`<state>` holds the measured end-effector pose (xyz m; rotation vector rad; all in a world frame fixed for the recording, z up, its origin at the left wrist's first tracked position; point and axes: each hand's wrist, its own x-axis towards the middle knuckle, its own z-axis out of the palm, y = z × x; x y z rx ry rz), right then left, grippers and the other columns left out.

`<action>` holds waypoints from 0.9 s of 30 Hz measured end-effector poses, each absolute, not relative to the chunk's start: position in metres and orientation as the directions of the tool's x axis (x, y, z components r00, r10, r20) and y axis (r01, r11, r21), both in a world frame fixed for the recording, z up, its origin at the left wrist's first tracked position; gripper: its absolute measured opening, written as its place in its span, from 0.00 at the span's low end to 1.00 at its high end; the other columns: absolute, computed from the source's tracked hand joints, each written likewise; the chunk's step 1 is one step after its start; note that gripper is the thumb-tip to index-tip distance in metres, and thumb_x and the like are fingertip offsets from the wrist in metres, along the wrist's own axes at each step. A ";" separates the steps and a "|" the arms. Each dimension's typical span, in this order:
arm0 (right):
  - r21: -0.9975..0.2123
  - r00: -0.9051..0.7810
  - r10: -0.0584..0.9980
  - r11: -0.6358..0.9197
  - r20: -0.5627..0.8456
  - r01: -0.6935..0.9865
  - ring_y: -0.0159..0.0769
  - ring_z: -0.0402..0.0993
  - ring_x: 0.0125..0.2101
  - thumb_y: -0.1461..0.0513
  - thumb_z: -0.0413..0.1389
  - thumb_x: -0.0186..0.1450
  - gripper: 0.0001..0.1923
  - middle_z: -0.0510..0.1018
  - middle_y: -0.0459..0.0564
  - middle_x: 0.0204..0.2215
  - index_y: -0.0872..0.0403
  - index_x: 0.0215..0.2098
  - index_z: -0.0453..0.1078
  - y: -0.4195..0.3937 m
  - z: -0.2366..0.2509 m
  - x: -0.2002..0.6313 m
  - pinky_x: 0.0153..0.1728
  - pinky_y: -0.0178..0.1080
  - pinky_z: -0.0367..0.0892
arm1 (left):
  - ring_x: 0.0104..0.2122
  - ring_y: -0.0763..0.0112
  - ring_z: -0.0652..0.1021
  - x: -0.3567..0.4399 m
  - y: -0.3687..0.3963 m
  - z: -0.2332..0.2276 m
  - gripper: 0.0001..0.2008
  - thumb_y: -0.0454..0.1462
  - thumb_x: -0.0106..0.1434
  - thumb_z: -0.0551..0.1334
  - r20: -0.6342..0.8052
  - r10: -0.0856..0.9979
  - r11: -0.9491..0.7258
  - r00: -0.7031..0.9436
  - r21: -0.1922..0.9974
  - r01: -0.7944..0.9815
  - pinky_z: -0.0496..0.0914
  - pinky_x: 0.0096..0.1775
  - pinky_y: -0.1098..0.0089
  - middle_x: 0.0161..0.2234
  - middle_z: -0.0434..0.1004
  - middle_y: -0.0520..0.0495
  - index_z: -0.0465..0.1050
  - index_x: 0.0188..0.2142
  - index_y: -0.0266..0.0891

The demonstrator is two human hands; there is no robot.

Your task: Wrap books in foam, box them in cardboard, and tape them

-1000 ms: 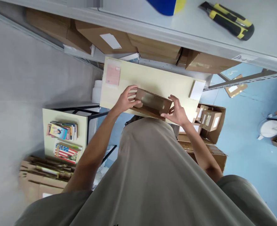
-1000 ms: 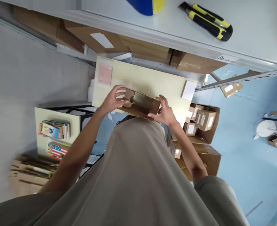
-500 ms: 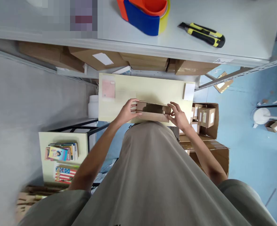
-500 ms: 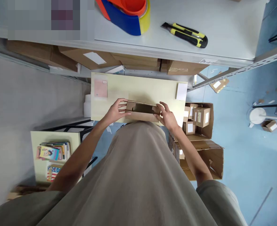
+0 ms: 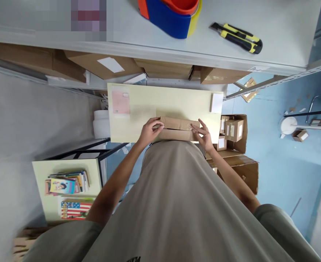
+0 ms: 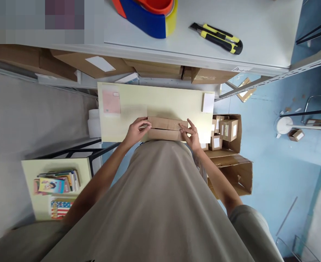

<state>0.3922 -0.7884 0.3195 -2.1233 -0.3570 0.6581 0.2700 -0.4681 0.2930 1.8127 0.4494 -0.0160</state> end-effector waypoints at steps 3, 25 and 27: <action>-0.855 0.816 0.424 -0.496 -0.393 -0.154 0.57 0.60 0.80 0.33 0.61 0.74 0.37 0.74 0.62 0.75 0.49 0.65 0.84 -0.788 0.324 0.384 0.69 0.62 0.77 | 0.67 0.49 0.80 0.263 -0.468 0.289 0.25 0.61 0.70 0.69 -0.270 0.281 -0.146 0.921 0.937 0.319 0.87 0.53 0.57 0.62 0.79 0.34 0.85 0.46 0.43; -0.899 0.833 0.372 -0.316 -0.410 -0.302 0.55 0.69 0.76 0.37 0.75 0.64 0.29 0.85 0.55 0.64 0.44 0.54 0.90 -0.799 0.286 0.394 0.76 0.60 0.68 | 0.43 0.58 0.86 0.253 -0.482 0.257 0.25 0.54 0.52 0.80 -0.518 0.476 0.285 0.710 0.855 0.433 0.85 0.54 0.52 0.40 0.88 0.43 0.86 0.39 0.38; -0.901 0.836 0.367 -0.310 -0.408 -0.304 0.55 0.72 0.74 0.37 0.75 0.63 0.30 0.85 0.56 0.65 0.45 0.53 0.90 -0.800 0.283 0.393 0.75 0.60 0.69 | 0.47 0.56 0.86 0.252 -0.484 0.265 0.25 0.55 0.56 0.78 -0.525 0.477 0.301 0.705 0.851 0.430 0.85 0.55 0.51 0.43 0.89 0.42 0.86 0.42 0.38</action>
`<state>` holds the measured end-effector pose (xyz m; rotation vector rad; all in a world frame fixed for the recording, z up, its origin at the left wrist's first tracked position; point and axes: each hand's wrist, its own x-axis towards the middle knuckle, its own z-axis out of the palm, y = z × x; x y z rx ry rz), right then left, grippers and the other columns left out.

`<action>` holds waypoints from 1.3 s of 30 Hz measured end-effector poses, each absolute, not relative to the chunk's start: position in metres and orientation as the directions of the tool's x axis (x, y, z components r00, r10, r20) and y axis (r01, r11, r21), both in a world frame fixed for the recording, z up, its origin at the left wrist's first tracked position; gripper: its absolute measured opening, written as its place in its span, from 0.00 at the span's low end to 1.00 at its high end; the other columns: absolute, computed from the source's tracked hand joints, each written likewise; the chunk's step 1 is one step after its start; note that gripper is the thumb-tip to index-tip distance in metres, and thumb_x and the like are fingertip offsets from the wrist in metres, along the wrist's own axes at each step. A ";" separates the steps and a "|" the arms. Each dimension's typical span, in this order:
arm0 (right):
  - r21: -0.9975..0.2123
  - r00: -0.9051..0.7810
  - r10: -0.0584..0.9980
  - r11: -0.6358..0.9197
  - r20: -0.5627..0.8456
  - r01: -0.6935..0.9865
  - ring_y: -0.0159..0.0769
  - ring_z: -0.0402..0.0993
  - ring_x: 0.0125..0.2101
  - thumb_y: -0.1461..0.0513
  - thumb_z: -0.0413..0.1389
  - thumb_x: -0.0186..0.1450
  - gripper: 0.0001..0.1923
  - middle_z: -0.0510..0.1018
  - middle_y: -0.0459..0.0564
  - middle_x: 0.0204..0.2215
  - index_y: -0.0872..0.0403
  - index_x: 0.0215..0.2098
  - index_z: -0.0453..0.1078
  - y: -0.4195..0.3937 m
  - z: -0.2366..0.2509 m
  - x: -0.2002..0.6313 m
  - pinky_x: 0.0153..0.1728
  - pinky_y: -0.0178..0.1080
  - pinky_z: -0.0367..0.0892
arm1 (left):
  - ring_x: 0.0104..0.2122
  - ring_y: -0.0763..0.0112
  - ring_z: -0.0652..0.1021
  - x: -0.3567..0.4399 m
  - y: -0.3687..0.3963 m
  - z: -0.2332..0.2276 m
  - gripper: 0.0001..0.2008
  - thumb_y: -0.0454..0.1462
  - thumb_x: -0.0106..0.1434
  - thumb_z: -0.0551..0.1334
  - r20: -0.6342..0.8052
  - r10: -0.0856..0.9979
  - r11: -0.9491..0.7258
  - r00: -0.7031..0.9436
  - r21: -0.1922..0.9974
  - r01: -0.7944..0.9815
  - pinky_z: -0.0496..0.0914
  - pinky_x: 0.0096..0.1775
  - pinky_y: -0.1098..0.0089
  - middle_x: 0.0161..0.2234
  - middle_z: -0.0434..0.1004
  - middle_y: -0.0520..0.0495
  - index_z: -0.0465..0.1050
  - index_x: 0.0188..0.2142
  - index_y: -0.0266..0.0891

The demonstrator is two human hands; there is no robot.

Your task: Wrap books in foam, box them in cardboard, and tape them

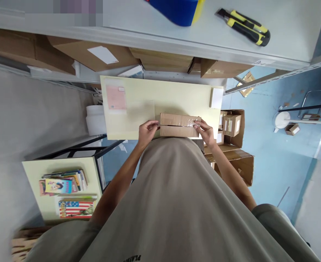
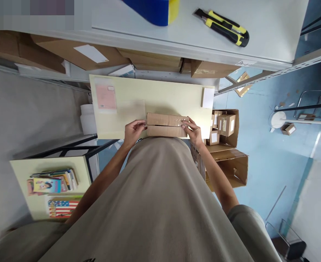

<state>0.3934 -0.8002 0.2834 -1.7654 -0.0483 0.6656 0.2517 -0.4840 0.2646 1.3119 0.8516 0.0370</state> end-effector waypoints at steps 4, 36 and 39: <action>-0.901 0.836 0.365 -0.305 -0.409 -0.308 0.55 0.73 0.74 0.37 0.75 0.63 0.30 0.83 0.56 0.67 0.45 0.53 0.90 -0.801 0.281 0.394 0.75 0.58 0.70 | 0.55 0.50 0.86 0.254 -0.480 0.275 0.31 0.58 0.58 0.78 -0.606 0.420 0.409 0.675 0.791 0.456 0.86 0.55 0.49 0.50 0.88 0.39 0.85 0.49 0.37; -0.928 0.888 0.354 -0.328 -0.294 -0.176 0.55 0.69 0.76 0.33 0.68 0.68 0.34 0.84 0.56 0.66 0.45 0.60 0.87 -0.756 0.314 0.425 0.74 0.57 0.71 | 0.48 0.59 0.84 0.295 -0.463 0.312 0.26 0.57 0.75 0.69 -0.134 0.537 -0.250 0.833 0.917 0.309 0.80 0.55 0.63 0.48 0.84 0.42 0.86 0.61 0.43; -0.925 0.888 0.369 -0.354 -0.275 -0.140 0.55 0.68 0.77 0.32 0.67 0.68 0.37 0.84 0.58 0.66 0.47 0.60 0.87 -0.745 0.307 0.437 0.72 0.56 0.74 | 0.44 0.60 0.83 0.310 -0.455 0.299 0.21 0.53 0.77 0.67 -0.100 0.535 -0.320 0.839 0.895 0.310 0.79 0.52 0.63 0.46 0.83 0.42 0.88 0.58 0.43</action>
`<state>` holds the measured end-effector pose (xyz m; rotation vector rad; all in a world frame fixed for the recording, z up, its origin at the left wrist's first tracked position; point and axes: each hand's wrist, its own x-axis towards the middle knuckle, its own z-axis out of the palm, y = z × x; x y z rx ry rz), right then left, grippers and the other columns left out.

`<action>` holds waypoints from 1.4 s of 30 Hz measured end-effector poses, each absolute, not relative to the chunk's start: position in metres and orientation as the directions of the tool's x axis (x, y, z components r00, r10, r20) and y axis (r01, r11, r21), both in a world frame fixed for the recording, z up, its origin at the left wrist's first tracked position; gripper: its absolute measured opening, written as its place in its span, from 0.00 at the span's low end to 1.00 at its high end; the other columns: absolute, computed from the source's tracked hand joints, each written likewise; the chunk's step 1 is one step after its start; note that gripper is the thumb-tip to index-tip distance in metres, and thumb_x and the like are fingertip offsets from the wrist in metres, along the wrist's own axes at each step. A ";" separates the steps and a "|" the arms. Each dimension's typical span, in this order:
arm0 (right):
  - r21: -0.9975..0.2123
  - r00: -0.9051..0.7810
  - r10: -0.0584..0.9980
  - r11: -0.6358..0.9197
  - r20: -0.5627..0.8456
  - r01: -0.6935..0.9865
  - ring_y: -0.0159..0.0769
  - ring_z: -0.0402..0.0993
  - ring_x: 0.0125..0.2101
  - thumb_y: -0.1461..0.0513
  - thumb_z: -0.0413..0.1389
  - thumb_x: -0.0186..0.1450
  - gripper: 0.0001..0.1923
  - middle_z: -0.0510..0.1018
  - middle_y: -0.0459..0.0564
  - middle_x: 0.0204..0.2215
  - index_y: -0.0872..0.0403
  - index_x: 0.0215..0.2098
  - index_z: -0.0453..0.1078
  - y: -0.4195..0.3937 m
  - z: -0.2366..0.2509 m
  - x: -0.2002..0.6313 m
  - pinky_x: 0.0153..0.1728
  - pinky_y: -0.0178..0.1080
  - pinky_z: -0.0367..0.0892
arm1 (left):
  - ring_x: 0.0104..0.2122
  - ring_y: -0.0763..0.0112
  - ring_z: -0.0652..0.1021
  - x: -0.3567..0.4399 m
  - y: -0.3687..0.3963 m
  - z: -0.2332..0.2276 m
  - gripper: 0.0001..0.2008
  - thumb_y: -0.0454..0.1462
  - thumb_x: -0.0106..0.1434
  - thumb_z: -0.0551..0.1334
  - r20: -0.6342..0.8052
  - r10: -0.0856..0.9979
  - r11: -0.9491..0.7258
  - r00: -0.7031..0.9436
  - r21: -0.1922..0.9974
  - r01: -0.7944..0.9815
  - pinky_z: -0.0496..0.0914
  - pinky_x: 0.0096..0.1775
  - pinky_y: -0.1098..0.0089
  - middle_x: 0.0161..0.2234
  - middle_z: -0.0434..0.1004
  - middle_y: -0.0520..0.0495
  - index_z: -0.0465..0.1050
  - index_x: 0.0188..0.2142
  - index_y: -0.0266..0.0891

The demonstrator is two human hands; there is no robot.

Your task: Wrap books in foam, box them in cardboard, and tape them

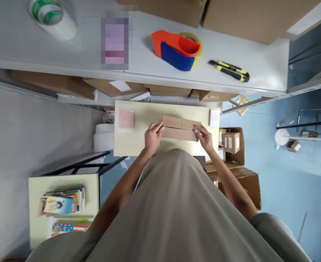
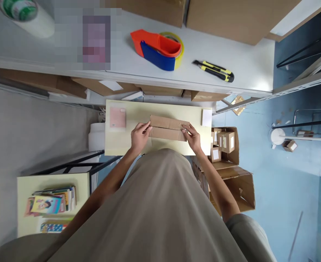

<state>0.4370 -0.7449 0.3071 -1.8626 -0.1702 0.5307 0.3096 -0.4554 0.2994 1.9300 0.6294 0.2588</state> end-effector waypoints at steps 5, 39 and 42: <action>-0.883 0.921 0.343 -0.469 -0.187 -0.005 0.55 0.72 0.75 0.32 0.60 0.73 0.38 0.73 0.61 0.76 0.51 0.61 0.87 -0.741 0.292 0.443 0.69 0.51 0.76 | 0.42 0.61 0.83 0.318 -0.462 0.279 0.18 0.47 0.80 0.63 -0.043 0.536 -0.402 0.843 0.865 0.299 0.78 0.51 0.63 0.43 0.82 0.41 0.89 0.55 0.42; -0.559 0.716 0.587 -0.473 0.377 0.682 0.57 0.59 0.81 0.48 0.55 0.81 0.29 0.70 0.59 0.78 0.46 0.75 0.71 -0.649 0.436 0.537 0.83 0.65 0.51 | 0.56 0.50 0.84 0.390 -0.415 0.392 0.13 0.44 0.76 0.67 0.354 0.365 -0.606 0.861 0.792 -0.069 0.78 0.63 0.50 0.53 0.87 0.40 0.87 0.56 0.48; -0.451 0.672 0.661 -0.513 0.334 0.730 0.62 0.64 0.77 0.51 0.57 0.79 0.33 0.73 0.68 0.74 0.56 0.77 0.67 -0.581 0.477 0.581 0.82 0.66 0.50 | 0.57 0.54 0.84 0.434 -0.406 0.432 0.20 0.31 0.74 0.60 0.448 0.380 -0.613 0.809 0.777 -0.142 0.78 0.64 0.52 0.54 0.87 0.42 0.87 0.56 0.47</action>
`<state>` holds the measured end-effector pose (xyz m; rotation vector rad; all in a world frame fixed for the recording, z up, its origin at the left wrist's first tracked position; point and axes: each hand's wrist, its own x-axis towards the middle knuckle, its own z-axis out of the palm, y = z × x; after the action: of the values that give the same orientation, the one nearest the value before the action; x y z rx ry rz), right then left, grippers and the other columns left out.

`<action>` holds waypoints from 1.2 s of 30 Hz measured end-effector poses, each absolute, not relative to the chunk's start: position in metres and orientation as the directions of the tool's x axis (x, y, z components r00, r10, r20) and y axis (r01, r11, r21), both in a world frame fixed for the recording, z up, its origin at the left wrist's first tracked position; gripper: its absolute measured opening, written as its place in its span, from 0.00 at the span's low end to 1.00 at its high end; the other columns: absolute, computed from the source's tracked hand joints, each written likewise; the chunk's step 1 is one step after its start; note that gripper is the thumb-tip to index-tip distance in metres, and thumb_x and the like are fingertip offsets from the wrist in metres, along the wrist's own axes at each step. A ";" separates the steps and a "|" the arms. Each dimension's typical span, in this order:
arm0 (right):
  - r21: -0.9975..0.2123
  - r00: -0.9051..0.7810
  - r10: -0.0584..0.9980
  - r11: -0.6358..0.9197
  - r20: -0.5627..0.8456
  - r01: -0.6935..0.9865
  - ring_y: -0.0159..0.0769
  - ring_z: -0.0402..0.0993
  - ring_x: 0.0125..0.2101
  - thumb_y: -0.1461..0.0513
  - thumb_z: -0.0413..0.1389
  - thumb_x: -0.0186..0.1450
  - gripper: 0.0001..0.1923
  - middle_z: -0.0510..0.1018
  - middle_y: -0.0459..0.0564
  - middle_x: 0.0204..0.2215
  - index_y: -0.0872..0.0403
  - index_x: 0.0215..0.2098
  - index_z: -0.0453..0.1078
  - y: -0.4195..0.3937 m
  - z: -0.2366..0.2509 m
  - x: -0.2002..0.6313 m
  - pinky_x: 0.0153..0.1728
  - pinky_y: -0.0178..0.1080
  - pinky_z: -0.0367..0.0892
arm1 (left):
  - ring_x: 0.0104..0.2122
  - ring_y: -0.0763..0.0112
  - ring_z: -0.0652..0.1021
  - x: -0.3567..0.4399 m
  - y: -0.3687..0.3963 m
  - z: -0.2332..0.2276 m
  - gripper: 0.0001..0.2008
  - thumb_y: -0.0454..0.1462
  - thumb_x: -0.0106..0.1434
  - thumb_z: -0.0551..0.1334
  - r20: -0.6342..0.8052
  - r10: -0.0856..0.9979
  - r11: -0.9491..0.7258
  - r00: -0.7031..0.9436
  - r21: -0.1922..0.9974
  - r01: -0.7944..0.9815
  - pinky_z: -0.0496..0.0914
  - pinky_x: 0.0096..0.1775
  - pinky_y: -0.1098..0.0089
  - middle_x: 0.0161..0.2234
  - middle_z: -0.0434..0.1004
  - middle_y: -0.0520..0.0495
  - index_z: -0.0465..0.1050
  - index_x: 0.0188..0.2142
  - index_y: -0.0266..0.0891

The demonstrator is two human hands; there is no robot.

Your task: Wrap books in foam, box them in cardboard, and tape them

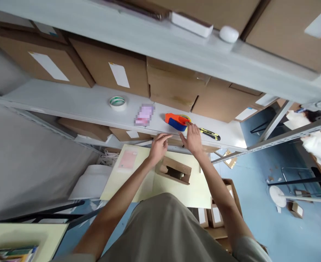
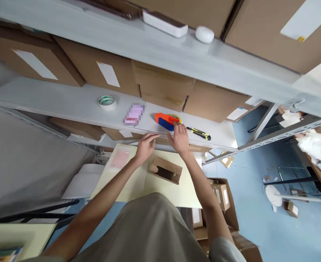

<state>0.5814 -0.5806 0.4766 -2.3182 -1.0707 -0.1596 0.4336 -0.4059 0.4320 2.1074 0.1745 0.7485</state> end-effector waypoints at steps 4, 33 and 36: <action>-0.195 0.699 0.714 -0.681 0.039 0.706 0.66 0.76 0.68 0.60 0.58 0.77 0.30 0.80 0.80 0.64 0.69 0.73 0.66 -0.516 0.501 0.609 0.75 0.61 0.62 | 0.56 0.57 0.84 0.463 -0.404 0.461 0.27 0.24 0.68 0.57 0.512 0.421 -0.596 0.749 0.779 -0.197 0.79 0.63 0.56 0.55 0.87 0.42 0.87 0.56 0.46; -0.899 0.698 0.715 -0.323 -0.028 0.295 0.46 0.82 0.46 0.39 0.62 0.75 0.27 0.84 0.55 0.49 0.49 0.57 0.67 -0.616 0.485 0.446 0.52 0.48 0.78 | 0.50 0.54 0.86 0.316 -0.424 0.462 0.29 0.61 0.68 0.72 -0.002 0.550 0.077 0.835 0.996 -0.048 0.80 0.50 0.60 0.53 0.88 0.40 0.84 0.55 0.43; -0.854 0.647 0.757 -0.396 -0.095 0.337 0.47 0.83 0.45 0.41 0.63 0.75 0.26 0.85 0.55 0.49 0.48 0.57 0.66 -0.628 0.496 0.444 0.49 0.48 0.79 | 0.58 0.47 0.84 0.314 -0.393 0.468 0.35 0.67 0.67 0.70 -0.063 0.476 0.188 0.877 0.982 -0.031 0.78 0.58 0.57 0.57 0.88 0.39 0.86 0.57 0.44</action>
<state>0.4443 -0.6280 0.4964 -1.9931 -0.8536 0.6087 0.3136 -0.3930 0.4685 1.3431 0.3953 0.3697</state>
